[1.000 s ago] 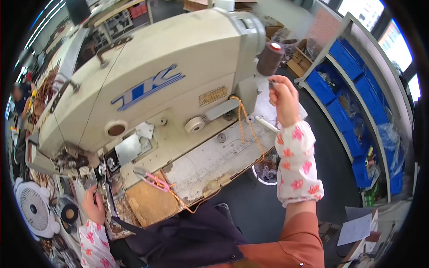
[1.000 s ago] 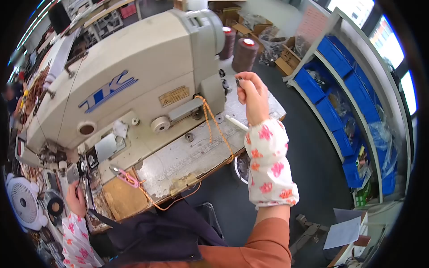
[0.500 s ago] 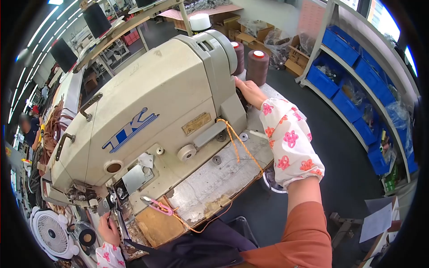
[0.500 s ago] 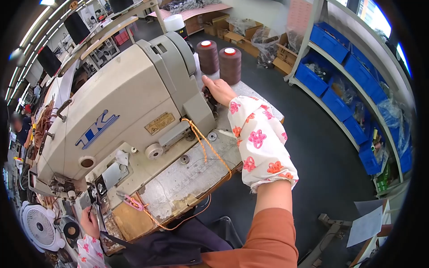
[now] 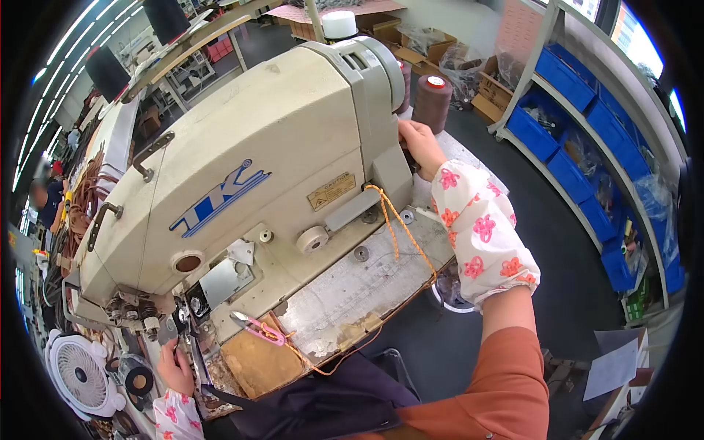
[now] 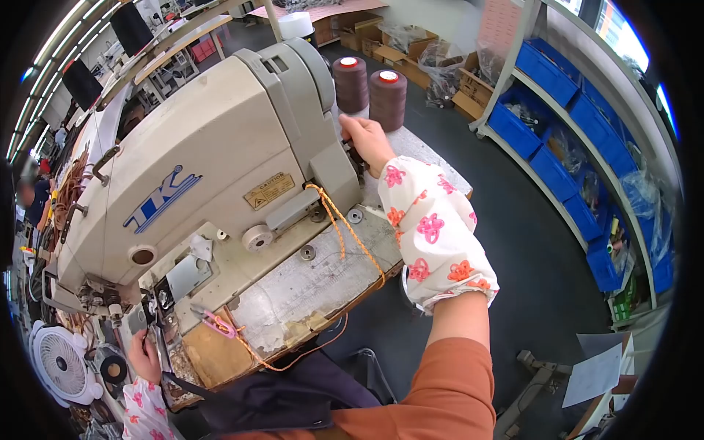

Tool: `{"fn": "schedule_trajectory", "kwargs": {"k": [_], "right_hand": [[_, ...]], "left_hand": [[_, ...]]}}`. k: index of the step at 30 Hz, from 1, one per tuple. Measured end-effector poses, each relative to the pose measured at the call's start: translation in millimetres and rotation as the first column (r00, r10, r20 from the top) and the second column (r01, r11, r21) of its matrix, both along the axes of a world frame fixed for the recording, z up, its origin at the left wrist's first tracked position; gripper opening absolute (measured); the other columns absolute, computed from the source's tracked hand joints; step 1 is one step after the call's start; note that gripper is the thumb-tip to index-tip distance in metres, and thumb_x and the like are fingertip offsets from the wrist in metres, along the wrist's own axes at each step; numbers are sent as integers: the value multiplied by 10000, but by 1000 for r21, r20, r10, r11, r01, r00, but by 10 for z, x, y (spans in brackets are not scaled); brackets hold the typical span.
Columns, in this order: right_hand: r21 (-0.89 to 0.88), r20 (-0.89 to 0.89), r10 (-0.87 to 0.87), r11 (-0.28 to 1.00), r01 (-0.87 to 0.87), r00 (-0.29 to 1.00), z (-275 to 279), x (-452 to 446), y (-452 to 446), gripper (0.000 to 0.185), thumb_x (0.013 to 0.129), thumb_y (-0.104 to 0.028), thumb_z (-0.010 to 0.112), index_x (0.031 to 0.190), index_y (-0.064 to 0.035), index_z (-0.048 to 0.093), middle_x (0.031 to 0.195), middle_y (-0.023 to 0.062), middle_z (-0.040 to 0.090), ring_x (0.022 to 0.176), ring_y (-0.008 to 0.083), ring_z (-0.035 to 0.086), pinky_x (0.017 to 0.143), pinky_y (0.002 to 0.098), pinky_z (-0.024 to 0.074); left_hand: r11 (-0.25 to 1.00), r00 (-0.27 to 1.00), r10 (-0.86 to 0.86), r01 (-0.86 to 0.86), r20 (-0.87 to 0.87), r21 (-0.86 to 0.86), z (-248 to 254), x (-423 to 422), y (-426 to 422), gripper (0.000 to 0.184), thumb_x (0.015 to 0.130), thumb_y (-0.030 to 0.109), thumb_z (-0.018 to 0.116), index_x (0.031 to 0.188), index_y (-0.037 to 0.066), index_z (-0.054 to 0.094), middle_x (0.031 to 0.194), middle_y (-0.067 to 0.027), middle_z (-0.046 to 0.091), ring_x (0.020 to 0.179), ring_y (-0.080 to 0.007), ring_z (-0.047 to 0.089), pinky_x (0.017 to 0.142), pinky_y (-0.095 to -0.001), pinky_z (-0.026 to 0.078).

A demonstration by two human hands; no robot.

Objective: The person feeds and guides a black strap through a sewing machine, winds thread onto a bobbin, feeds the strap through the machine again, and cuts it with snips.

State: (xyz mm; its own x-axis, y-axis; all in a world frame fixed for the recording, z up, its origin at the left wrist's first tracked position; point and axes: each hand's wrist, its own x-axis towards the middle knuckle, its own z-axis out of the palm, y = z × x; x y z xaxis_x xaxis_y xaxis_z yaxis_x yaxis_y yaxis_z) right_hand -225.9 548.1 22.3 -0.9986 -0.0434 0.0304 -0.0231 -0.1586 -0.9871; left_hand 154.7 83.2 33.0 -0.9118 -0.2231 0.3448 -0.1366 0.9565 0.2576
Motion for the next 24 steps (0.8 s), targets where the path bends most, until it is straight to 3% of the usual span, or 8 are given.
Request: {"fn": "schedule_trajectory", "kwargs": {"k": [8,12,16,18,20,21,22,24], "right_hand": [[-113,60,200,975,-193,978,162,5,35,319,889,-273,524,625,-96,491,601,-29,445,525,53,407,491,211,324],[47,103,308,948,-314,946,307,118,53,309,887,-245,509,632,-71,500,593,-21,436,521,69,415,484,218,327],[-10,164,202,979,-203,966,267,111,-11,319,893,-264,506,650,-59,526,598,-18,445,514,85,412,489,236,331],[100,49,184,977,-188,982,392,198,27,344,895,-299,514,693,-26,568,616,-18,484,527,104,439,499,255,344],[355,-345,71,933,60,936,232,-74,169,395,892,-345,525,747,15,594,616,34,536,538,129,470,512,275,367],[674,-256,37,723,151,966,249,-114,359,336,885,-312,532,810,3,619,660,113,612,599,212,575,568,316,434],[673,-253,34,725,150,967,160,-104,459,336,885,-312,532,810,3,619,660,113,612,599,212,575,568,316,434],[797,-467,370,570,200,803,-56,-42,590,224,867,-257,540,859,-68,660,760,158,645,709,304,626,654,366,481]], "left_hand": [[998,1000,-26,25,-13,-51,-46,13,-52,175,837,8,462,988,-20,545,794,-169,542,691,-325,546,612,-364,419],[1000,999,-6,7,34,-16,-9,22,-11,178,837,8,463,992,-22,544,799,-175,544,705,-333,552,623,-369,425],[998,1000,-23,24,8,-57,-15,8,-45,186,837,5,461,1002,-24,542,818,-186,542,721,-335,553,635,-363,428],[995,999,-39,39,8,-90,-5,18,-30,189,837,6,463,1006,-24,541,826,-190,542,727,-336,552,641,-360,428],[991,997,-58,64,54,-121,114,14,41,206,820,-14,488,1020,-23,537,848,-184,550,725,-334,545,648,-352,426],[990,996,-59,66,62,-125,183,41,92,206,820,-14,488,1020,-23,537,848,-184,550,725,-334,545,648,-352,426],[998,1000,-16,17,9,-65,259,61,169,209,806,-29,503,1010,-21,545,841,-175,557,717,-328,542,646,-352,425],[1000,999,29,-29,-46,-2,451,92,314,214,791,-43,519,1001,-20,553,833,-166,565,709,-323,539,645,-352,424]]}}
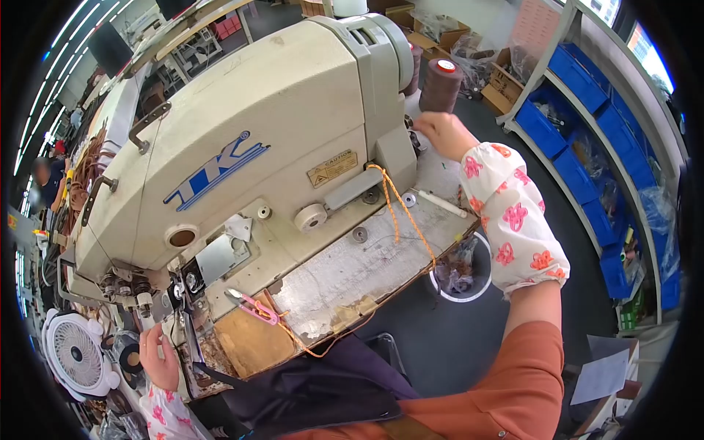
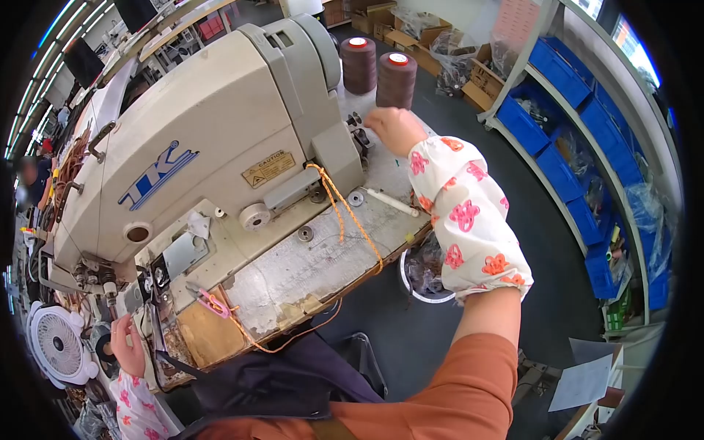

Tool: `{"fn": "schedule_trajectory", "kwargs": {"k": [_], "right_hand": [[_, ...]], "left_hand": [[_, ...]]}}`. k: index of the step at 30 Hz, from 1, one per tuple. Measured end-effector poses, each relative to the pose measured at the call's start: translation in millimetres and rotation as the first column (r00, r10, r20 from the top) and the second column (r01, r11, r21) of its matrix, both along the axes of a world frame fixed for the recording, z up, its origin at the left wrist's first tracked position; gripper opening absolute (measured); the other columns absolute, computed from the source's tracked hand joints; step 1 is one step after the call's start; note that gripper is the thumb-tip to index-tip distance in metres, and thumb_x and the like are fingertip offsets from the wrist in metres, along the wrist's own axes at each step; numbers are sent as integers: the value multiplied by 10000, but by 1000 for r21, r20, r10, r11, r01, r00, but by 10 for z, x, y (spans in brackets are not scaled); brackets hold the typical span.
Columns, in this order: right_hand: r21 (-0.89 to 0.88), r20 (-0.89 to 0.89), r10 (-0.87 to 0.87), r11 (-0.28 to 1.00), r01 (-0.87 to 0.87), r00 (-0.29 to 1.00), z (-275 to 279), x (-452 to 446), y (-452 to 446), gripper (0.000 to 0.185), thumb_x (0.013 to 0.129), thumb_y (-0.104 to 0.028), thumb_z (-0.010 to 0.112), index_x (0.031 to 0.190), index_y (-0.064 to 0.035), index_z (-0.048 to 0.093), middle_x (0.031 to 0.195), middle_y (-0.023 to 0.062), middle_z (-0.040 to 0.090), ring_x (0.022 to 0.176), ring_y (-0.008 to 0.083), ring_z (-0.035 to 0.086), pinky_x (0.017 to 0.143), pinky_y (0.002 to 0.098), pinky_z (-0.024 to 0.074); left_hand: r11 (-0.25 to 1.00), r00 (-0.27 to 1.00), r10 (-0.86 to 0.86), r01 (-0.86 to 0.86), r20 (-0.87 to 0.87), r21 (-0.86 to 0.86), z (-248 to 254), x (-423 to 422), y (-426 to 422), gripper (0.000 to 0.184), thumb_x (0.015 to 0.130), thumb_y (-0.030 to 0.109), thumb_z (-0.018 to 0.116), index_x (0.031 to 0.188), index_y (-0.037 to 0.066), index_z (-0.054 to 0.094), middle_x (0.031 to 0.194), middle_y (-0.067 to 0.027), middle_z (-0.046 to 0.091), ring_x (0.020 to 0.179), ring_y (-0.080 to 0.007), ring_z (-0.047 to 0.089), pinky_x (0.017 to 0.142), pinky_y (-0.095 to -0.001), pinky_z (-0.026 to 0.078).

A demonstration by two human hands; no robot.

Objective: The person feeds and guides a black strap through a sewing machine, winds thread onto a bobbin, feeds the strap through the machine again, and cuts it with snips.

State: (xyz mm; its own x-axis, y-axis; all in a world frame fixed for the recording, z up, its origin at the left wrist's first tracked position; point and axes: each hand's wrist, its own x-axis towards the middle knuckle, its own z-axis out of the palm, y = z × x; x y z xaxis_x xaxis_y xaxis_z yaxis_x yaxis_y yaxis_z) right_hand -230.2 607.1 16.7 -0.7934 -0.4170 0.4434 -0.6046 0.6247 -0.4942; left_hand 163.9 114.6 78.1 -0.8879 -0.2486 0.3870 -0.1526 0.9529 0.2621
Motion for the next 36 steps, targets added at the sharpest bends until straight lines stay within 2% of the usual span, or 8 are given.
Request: {"fn": "schedule_trajectory", "kwargs": {"k": [5,10,16,22,24,26,31,36], "right_hand": [[226,5,-3,974,2,1000,586,207,50,171,817,-199,577,921,-116,684,836,130,657,790,304,630,702,380,497],[34,180,55,997,-62,982,530,-168,-196,150,772,-144,604,867,-67,689,794,140,660,747,286,638,705,341,493],[267,282,121,943,-200,952,872,-52,-84,137,730,-125,625,817,-52,701,750,114,672,711,231,648,679,315,498],[225,337,75,961,-158,938,333,-139,-30,161,812,-122,560,828,9,652,558,112,525,486,171,488,510,317,412],[99,-11,99,990,-98,995,368,167,3,181,834,-125,554,928,5,638,555,86,510,510,124,477,514,299,401],[-83,154,-115,988,129,981,795,876,-261,230,863,-137,548,1041,0,601,582,38,512,553,96,482,532,266,399],[-619,272,25,770,155,962,566,1746,-763,250,956,-110,388,1122,-10,546,844,22,542,757,76,496,629,222,439],[-527,164,-9,845,95,986,322,1908,-791,328,975,-113,322,1239,23,460,1088,119,568,921,135,545,781,251,463]], "left_hand": [[910,932,-361,362,45,-203,463,-117,629,202,684,-61,596,871,16,609,735,-97,580,648,-269,532,595,-349,416],[613,627,-770,779,121,-134,604,-506,1183,293,583,-8,671,867,56,643,711,-27,587,593,-192,543,525,-301,412],[476,479,-870,878,116,-54,698,-737,1303,335,572,38,702,902,72,662,689,-7,574,572,-146,532,494,-260,399],[423,487,-873,766,-7,485,604,-1168,1920,170,746,40,621,908,74,658,700,-41,602,594,-233,566,509,-298,433],[388,534,-845,584,23,713,506,-1320,2068,139,833,92,566,941,56,645,713,-46,613,604,-190,579,538,-289,444],[222,607,-794,309,-12,925,322,-1530,2282,214,903,186,502,1018,42,610,775,-33,627,631,-124,570,564,-268,450],[-295,708,-690,-87,-150,951,6,-1981,2992,356,960,327,413,1128,39,537,984,-33,587,823,-85,524,725,-261,446],[-505,776,-566,-62,-277,861,-164,-2002,3016,310,935,356,479,1023,70,561,937,-1,580,821,-83,521,753,-264,444]]}}
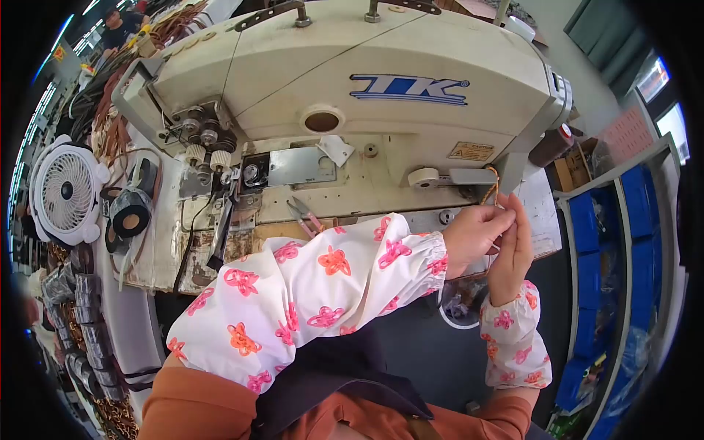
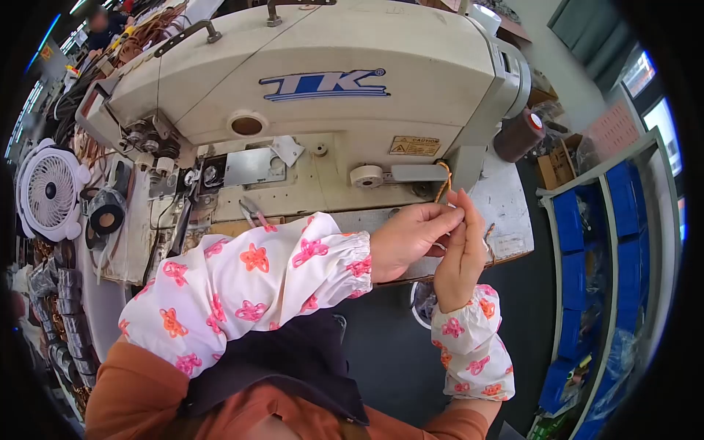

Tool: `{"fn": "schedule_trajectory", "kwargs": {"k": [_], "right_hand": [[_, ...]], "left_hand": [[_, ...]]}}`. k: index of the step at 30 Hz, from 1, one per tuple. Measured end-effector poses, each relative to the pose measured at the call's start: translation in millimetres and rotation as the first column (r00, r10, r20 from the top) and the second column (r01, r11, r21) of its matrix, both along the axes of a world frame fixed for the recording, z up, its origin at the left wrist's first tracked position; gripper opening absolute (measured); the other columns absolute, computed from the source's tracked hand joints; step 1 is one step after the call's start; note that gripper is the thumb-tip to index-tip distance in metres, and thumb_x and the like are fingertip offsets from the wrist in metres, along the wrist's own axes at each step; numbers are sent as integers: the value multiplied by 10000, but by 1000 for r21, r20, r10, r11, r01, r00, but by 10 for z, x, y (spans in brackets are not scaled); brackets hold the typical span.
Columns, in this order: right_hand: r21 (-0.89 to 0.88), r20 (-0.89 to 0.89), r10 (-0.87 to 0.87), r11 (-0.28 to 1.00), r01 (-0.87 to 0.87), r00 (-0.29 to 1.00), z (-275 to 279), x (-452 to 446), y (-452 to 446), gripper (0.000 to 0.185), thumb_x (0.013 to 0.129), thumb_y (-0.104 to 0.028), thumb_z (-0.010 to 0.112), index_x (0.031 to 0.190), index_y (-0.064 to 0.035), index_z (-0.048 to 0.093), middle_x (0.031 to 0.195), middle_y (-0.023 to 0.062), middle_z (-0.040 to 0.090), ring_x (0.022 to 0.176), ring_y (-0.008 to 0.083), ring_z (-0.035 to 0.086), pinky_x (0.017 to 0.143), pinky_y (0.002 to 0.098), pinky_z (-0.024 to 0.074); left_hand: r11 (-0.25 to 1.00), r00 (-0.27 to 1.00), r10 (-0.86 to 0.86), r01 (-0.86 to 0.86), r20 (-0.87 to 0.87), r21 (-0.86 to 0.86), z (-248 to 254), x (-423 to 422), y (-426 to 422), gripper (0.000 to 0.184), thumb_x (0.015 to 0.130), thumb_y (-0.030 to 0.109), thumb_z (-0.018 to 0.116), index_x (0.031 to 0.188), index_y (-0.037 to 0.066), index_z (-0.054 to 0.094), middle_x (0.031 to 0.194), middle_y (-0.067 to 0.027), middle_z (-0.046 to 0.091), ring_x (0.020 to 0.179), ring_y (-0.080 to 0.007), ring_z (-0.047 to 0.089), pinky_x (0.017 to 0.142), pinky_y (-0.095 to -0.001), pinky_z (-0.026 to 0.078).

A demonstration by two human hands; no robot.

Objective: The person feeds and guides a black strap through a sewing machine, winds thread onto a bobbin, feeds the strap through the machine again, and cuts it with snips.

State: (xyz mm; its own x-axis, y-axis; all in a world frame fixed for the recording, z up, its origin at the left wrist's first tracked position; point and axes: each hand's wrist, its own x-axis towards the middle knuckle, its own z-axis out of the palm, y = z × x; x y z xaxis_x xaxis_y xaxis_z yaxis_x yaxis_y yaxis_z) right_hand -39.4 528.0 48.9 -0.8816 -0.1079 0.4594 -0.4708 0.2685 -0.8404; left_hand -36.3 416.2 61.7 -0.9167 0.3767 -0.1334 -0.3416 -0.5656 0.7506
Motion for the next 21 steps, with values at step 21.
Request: {"fn": "schedule_trajectory", "kwargs": {"k": [21], "right_hand": [[-391,645,206,916,86,736,-323,-2042,517,84,853,-138,567,836,-65,529,652,-4,493,517,81,427,435,214,313]], "left_hand": [[876,987,-38,-43,-158,-480,212,-108,-401,172,916,192,529,999,65,612,767,58,542,645,-24,471,589,-174,395]]}}
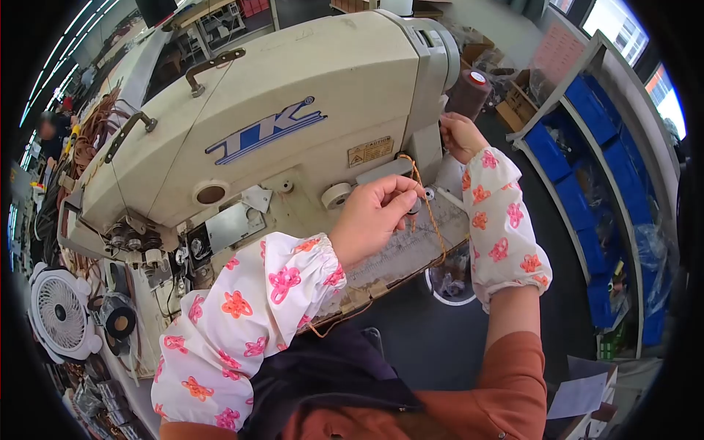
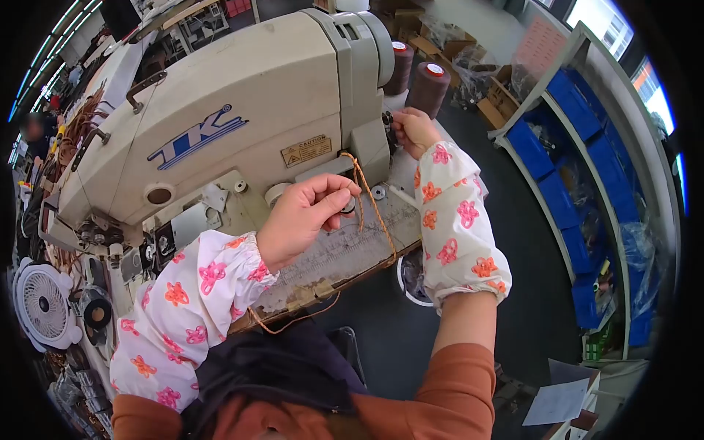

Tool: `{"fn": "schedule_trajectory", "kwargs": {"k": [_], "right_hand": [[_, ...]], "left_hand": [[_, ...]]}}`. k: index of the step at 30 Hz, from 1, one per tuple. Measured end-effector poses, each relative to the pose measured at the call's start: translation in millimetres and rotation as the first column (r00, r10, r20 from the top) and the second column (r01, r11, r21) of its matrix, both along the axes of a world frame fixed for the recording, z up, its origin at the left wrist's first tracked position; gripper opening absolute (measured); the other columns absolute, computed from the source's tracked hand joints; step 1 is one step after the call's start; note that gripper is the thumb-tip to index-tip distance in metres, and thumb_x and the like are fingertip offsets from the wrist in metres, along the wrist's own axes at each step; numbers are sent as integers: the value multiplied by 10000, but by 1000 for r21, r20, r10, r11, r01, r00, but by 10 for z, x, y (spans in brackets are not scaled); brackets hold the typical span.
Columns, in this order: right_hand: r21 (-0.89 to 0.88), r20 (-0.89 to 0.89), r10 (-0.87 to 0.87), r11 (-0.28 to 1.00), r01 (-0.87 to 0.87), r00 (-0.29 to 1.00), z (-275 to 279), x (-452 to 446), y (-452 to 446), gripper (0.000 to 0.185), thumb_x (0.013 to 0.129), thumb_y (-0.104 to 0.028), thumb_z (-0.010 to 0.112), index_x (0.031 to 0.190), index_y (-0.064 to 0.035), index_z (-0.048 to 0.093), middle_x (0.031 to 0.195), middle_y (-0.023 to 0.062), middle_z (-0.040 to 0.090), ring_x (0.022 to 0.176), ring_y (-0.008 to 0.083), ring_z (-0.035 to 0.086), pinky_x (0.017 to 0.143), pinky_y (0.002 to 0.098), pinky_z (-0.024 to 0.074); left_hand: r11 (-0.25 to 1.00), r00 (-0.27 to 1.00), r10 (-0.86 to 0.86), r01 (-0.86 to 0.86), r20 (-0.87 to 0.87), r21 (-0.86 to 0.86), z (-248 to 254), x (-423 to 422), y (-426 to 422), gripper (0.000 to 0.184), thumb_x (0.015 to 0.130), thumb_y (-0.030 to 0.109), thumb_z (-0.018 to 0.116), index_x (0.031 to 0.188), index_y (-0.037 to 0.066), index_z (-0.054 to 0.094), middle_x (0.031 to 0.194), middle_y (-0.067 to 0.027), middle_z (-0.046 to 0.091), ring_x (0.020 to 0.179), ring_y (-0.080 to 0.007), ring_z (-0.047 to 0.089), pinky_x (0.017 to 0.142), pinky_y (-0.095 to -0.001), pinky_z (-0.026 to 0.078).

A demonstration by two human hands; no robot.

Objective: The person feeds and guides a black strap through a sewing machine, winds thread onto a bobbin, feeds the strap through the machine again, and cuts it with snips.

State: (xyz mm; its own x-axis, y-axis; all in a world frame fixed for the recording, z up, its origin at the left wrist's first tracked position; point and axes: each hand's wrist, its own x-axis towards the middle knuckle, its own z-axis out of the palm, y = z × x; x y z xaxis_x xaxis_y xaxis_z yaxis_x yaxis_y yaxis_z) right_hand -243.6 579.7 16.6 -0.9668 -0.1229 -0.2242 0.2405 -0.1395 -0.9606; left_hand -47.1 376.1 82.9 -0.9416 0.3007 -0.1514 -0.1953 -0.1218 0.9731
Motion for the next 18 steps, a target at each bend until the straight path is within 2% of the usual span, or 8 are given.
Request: {"fn": "schedule_trajectory", "kwargs": {"k": [3,5,7,10,13,14,17,18], "right_hand": [[-79,-182,-4,997,-11,983,98,-189,-156,95,868,-135,552,845,-48,522,637,0,485,515,77,421,436,219,313],[64,-396,62,997,-40,916,392,-36,-215,87,876,-100,540,841,-27,507,604,-1,467,493,79,405,441,216,310],[137,-361,168,982,-126,917,504,173,-85,85,881,-96,531,841,-26,503,611,3,459,489,85,403,435,214,310],[-125,2,127,984,-125,992,190,140,75,40,863,-58,518,836,-28,513,621,0,437,484,89,392,432,218,315],[-44,-131,35,998,-41,991,-31,-255,-117,30,838,-45,533,823,-20,530,628,6,453,495,94,406,438,213,324],[-134,-207,-57,991,29,977,55,-269,-268,33,815,-44,556,827,-14,549,642,10,474,492,96,418,448,214,342],[190,-447,75,982,13,891,334,-233,-136,112,832,-97,589,874,5,566,721,44,577,566,104,532,532,219,423],[297,-531,45,945,136,846,531,2,-116,134,841,-110,588,895,12,571,721,41,588,597,102,552,550,214,432]], "left_hand": [[1000,999,-2,1,-41,-17,-18,22,-1,172,925,181,507,996,64,611,747,60,530,635,-26,473,591,-176,399],[999,999,-13,10,-46,-47,20,41,-11,177,930,172,491,996,59,609,738,57,525,627,-28,473,591,-181,406],[999,999,-8,6,-51,-45,27,51,-21,178,930,168,488,997,55,608,733,56,521,624,-29,473,591,-183,410],[998,998,1,-5,-67,-56,22,49,-22,177,931,161,484,994,50,606,728,56,516,621,-30,475,591,-185,415],[995,996,-6,-2,-87,-95,20,54,-5,174,931,156,482,989,50,606,734,56,517,621,-30,476,591,-182,413],[993,995,-11,-1,-103,-118,24,63,-7,171,932,155,481,987,53,607,739,57,520,623,-28,476,591,-179,410],[997,997,-15,9,-81,-80,166,59,-78,160,929,151,485,978,63,609,748,56,521,625,-23,466,592,-166,396],[998,989,-40,31,-146,-62,322,123,-111,156,925,151,491,976,63,609,752,56,520,626,-21,460,590,-161,388]]}}
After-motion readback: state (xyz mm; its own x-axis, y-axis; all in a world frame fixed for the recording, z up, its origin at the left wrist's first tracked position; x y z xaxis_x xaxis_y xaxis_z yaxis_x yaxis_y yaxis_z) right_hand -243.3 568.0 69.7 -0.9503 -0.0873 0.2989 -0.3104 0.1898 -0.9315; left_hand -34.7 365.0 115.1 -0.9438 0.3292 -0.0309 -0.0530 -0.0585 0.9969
